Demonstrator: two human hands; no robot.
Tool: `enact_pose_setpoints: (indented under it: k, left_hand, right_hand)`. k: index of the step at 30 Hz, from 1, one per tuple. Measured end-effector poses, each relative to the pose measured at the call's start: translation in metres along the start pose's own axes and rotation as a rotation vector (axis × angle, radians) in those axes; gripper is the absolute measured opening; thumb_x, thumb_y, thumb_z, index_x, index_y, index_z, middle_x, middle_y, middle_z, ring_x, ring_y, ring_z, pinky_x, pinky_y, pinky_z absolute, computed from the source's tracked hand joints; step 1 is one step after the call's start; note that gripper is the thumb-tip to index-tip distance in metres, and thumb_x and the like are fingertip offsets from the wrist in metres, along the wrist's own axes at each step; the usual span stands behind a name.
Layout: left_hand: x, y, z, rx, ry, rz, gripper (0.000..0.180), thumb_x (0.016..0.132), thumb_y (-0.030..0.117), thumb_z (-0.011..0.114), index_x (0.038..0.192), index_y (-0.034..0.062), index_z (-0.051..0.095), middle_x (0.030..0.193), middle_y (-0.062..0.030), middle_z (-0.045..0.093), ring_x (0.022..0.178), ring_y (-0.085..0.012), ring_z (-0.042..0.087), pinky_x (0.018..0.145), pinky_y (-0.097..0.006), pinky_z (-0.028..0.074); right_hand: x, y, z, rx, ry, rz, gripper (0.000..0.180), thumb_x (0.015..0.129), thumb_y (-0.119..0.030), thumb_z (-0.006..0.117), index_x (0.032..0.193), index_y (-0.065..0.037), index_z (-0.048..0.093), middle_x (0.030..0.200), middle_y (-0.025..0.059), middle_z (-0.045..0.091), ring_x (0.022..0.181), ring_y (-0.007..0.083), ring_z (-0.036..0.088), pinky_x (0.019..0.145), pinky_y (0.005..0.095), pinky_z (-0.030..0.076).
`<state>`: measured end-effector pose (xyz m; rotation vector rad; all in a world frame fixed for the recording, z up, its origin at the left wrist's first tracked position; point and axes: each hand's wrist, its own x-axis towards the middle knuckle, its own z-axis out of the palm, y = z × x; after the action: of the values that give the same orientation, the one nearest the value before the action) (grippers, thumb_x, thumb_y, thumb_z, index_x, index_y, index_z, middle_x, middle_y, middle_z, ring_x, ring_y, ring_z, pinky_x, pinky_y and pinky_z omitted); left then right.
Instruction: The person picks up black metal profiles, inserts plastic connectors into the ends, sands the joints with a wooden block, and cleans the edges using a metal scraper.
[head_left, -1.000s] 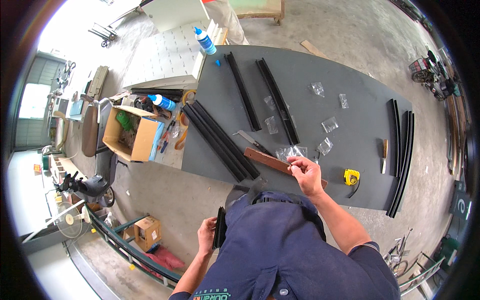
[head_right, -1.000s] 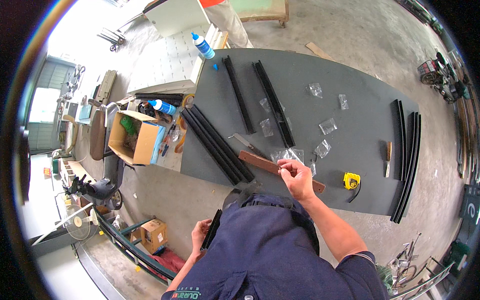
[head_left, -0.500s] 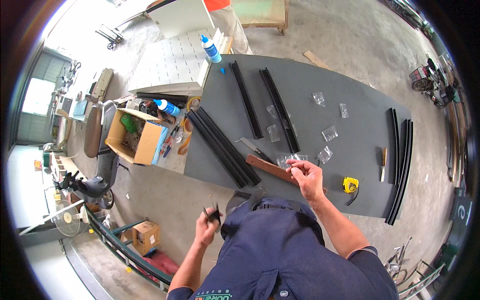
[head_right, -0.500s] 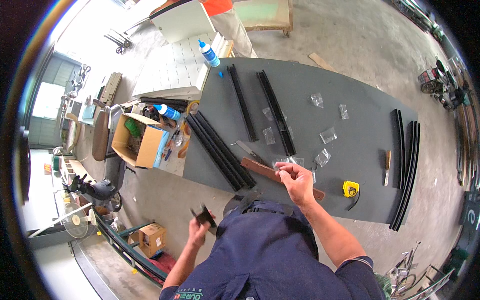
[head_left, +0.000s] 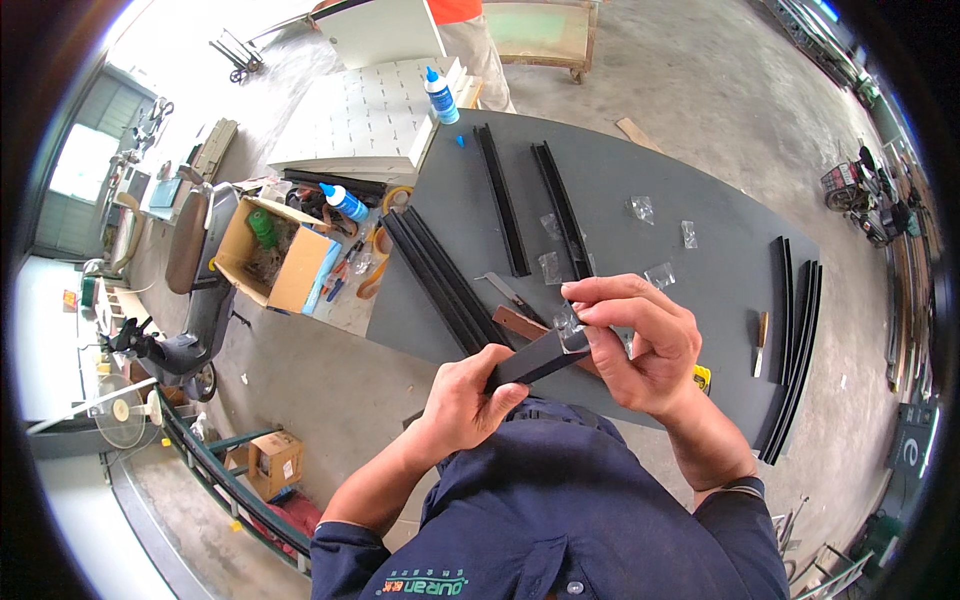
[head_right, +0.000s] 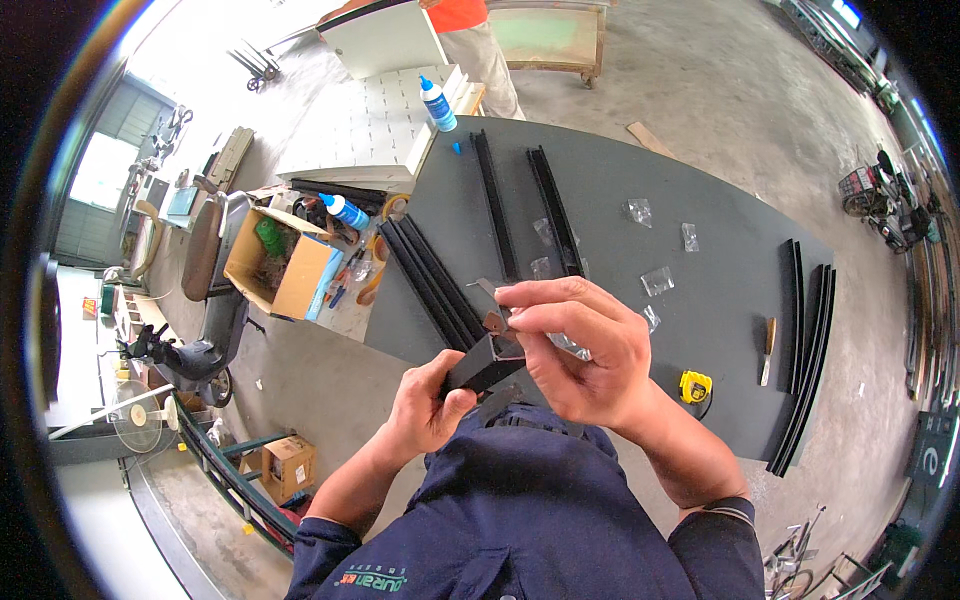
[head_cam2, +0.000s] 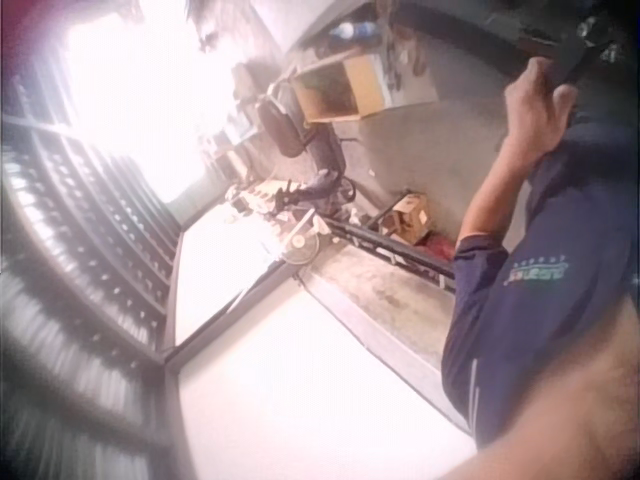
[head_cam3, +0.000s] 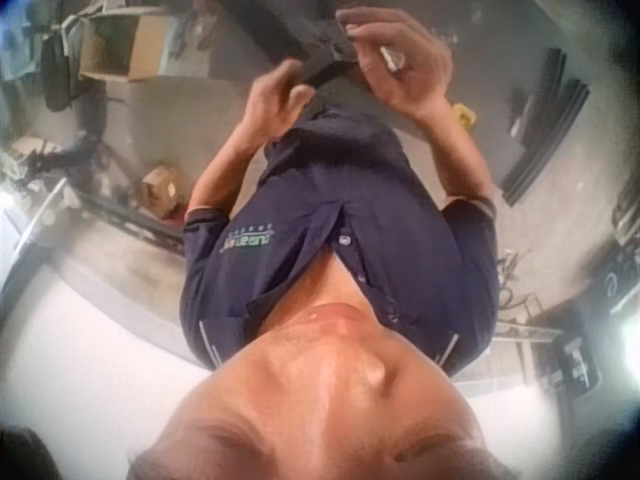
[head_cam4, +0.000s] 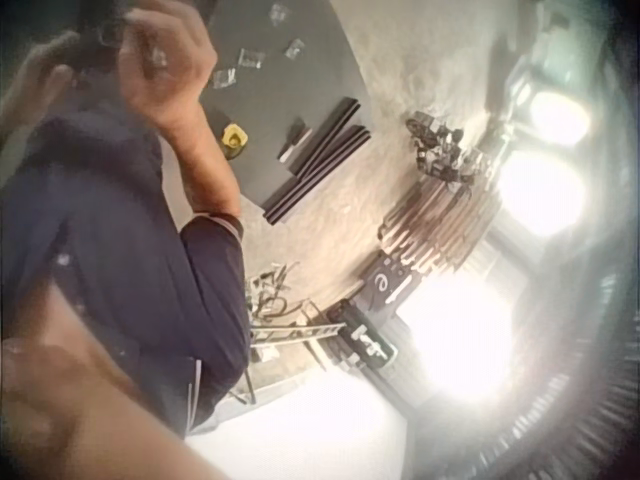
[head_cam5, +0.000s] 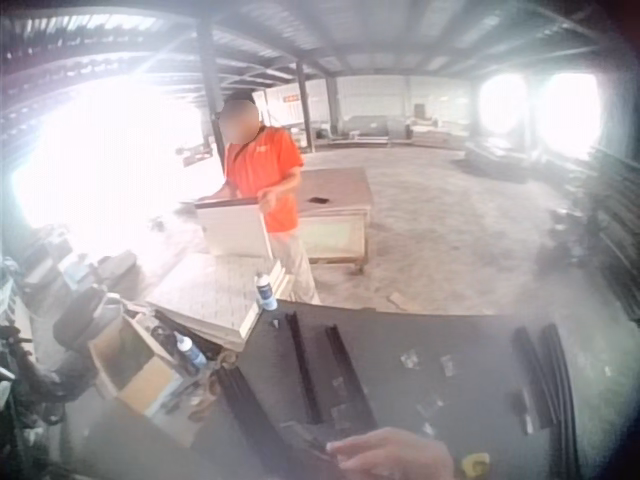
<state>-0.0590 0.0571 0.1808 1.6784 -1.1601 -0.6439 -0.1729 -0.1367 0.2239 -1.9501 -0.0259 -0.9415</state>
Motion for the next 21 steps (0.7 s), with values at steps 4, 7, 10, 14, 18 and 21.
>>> enact_pose_setpoints:
  k: [4, 7, 10, 14, 18, 21]
  left_hand:
    - [0.003, 0.009, -0.003, 0.018, -0.004, 0.018, 0.033, 0.091, 0.034, 0.06, 0.091, 0.0021, 0.055, 0.062, -0.0132, 0.054, 0.054, -0.0306, 0.058, 0.051, -0.034, 0.044]
    - [0.001, 0.009, -0.003, -0.002, 0.013, 0.028, 0.032, 0.091, 0.034, 0.06, 0.09, 0.0023, 0.055, 0.062, -0.0134, 0.054, 0.055, -0.031, 0.058, 0.052, -0.034, 0.045]
    - [0.0, 0.009, -0.006, 0.022, 0.028, 0.048, 0.032, 0.09, 0.034, 0.06, 0.09, 0.0024, 0.055, 0.062, -0.0135, 0.054, 0.054, -0.0315, 0.058, 0.051, -0.034, 0.045]
    - [0.001, 0.015, -0.011, 0.051, 0.022, 0.054, 0.033, 0.09, 0.035, 0.06, 0.091, 0.0024, 0.056, 0.061, -0.0131, 0.054, 0.054, -0.0316, 0.058, 0.05, -0.034, 0.045]
    - [0.0, 0.014, -0.012, 0.062, 0.022, 0.081, 0.032, 0.09, 0.035, 0.061, 0.091, 0.0025, 0.056, 0.06, -0.0129, 0.054, 0.053, -0.0316, 0.057, 0.05, -0.034, 0.044]
    - [-0.001, 0.015, -0.014, 0.075, 0.011, 0.087, 0.031, 0.089, 0.033, 0.062, 0.091, 0.0026, 0.056, 0.06, -0.0132, 0.054, 0.052, -0.0315, 0.057, 0.049, -0.034, 0.044]
  right_hand:
    - [0.003, -0.009, -0.003, 0.004, -0.04, -0.094, 0.021, 0.067, 0.01, 0.061, 0.085, 0.0, 0.062, 0.095, 0.017, 0.068, 0.08, 0.0259, 0.067, 0.068, 0.0312, 0.054]
    - [0.003, -0.012, -0.002, -0.029, -0.044, -0.145, 0.021, 0.067, 0.01, 0.061, 0.085, 0.0, 0.062, 0.094, 0.0171, 0.068, 0.079, 0.0265, 0.067, 0.069, 0.032, 0.054]
    - [0.004, -0.012, 0.001, -0.031, -0.038, -0.161, 0.021, 0.067, 0.01, 0.061, 0.085, -0.001, 0.062, 0.094, 0.0169, 0.068, 0.08, 0.0269, 0.067, 0.069, 0.0323, 0.054]
    - [0.004, -0.016, 0.001, -0.042, -0.029, -0.158, 0.02, 0.068, 0.01, 0.061, 0.084, -0.001, 0.062, 0.093, 0.0178, 0.067, 0.079, 0.0264, 0.067, 0.068, 0.032, 0.053]
    - [0.005, -0.019, 0.002, -0.049, -0.017, -0.173, 0.017, 0.07, 0.01, 0.06, 0.083, -0.001, 0.062, 0.091, 0.0193, 0.067, 0.078, 0.0257, 0.066, 0.066, 0.031, 0.053]
    - [0.006, -0.023, 0.0, -0.095, -0.046, -0.199, 0.018, 0.071, 0.009, 0.061, 0.085, -0.001, 0.063, 0.09, 0.0186, 0.068, 0.077, 0.026, 0.066, 0.065, 0.0313, 0.053]
